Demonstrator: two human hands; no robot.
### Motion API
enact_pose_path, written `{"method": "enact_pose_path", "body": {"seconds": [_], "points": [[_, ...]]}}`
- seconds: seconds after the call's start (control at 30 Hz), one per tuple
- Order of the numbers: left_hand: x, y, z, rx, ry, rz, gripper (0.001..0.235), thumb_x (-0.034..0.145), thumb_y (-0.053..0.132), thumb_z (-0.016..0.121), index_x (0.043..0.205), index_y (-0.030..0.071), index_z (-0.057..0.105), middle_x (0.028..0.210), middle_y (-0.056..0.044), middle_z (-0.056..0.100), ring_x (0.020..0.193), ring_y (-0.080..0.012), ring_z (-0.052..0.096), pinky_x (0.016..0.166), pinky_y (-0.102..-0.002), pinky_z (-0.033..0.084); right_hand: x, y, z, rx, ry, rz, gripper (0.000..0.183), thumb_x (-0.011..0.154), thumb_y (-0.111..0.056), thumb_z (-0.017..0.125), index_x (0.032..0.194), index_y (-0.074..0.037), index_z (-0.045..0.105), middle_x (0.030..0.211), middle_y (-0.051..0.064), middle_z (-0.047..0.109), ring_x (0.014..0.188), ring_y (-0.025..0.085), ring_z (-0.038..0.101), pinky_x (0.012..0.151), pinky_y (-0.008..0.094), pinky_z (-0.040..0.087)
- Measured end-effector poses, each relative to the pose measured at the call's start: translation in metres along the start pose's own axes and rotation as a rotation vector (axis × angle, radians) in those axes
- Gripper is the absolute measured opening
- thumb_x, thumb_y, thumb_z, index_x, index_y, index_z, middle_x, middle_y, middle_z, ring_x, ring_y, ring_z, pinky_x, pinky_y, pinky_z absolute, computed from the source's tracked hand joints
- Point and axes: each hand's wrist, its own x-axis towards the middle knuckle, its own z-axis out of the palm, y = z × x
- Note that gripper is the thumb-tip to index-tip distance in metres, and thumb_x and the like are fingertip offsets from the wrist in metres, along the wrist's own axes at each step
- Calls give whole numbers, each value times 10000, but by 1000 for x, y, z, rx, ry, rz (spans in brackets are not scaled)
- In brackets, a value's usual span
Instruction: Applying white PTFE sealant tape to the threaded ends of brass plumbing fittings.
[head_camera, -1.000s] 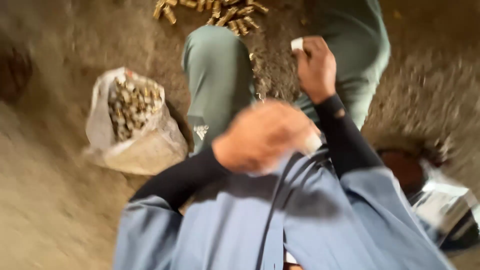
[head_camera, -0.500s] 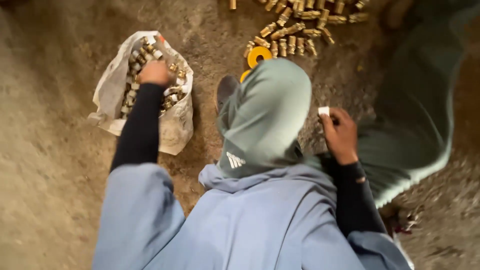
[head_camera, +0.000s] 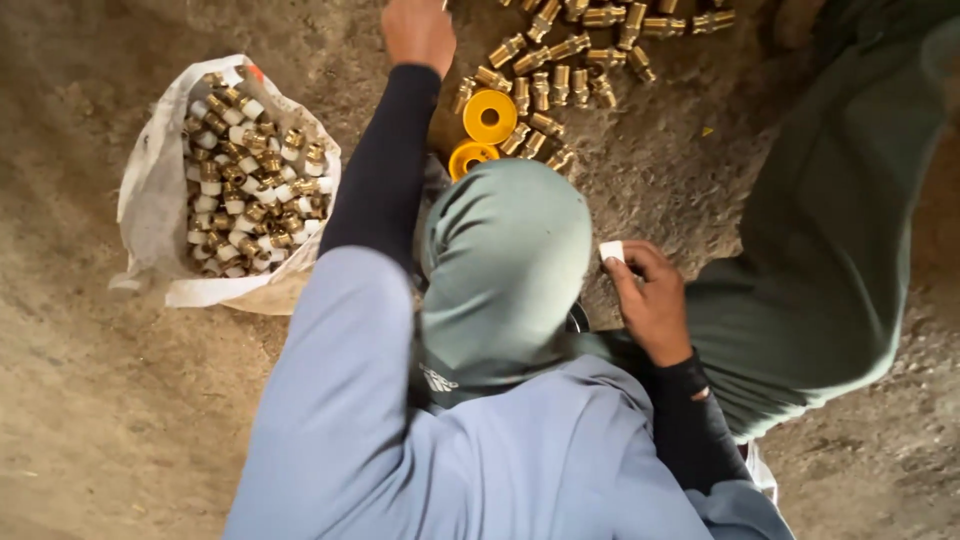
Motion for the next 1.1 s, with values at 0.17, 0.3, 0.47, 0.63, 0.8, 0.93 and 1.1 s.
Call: {"method": "enact_pose_path", "body": {"seconds": [0.17,0.3,0.47,0.63,0.8,0.93,1.1], "points": [[-50,28,-75,-595,-351,-647,462,875,214,696,1252,-49,650,877,-200,704,695,-386,621,647,-499,478,-9,14,-2,145,-28,41,188,1026,-133,620,1050,26,717,1036,75,727,930,154,668,833,295,529],[-61,82,-227,-1091,-386,-318,353,904,179,726,1226,77,624,1180,-142,684,1007,-216,705,871,-360,611,-23,12,-9,595,-37,176,347,1073,-276,517,1147,12,696,1057,61,721,967,132,700,904,315,591],[-39,179,-364,-1804,-392,-678,264,1075,268,598,1181,26,603,1059,-120,677,918,-193,678,837,-367,598,-60,-5,-20,1004,-37,134,352,1058,-285,521,1214,9,634,1068,66,717,951,162,719,894,338,605],[-57,282,-433,-1632,-417,-241,320,1100,371,595,1153,58,636,774,-39,665,592,-99,631,550,-250,547,-107,2,-14,704,78,-107,253,1006,-82,651,1239,15,640,1107,73,702,1008,132,686,925,284,577],[-111,357,-433,-889,-652,573,442,1057,202,679,1442,60,514,1294,-182,678,1029,-248,750,900,-329,597,-153,-16,-27,368,269,-357,158,1011,44,673,1165,9,663,1163,57,628,1032,120,633,909,259,533],[-129,392,-431,-948,-919,390,685,967,201,706,1523,20,348,1096,-141,715,932,-277,730,845,-350,574,-180,-27,-41,226,322,-420,234,931,86,650,1151,5,654,1154,47,650,1059,125,647,924,289,527],[-131,388,-409,-871,-479,540,343,1035,125,745,1313,58,556,1191,-144,680,1056,-290,720,925,-365,589,-207,-22,-38,390,204,-247,97,1057,-59,618,1055,33,648,1246,87,663,1016,142,600,869,298,494]]}}
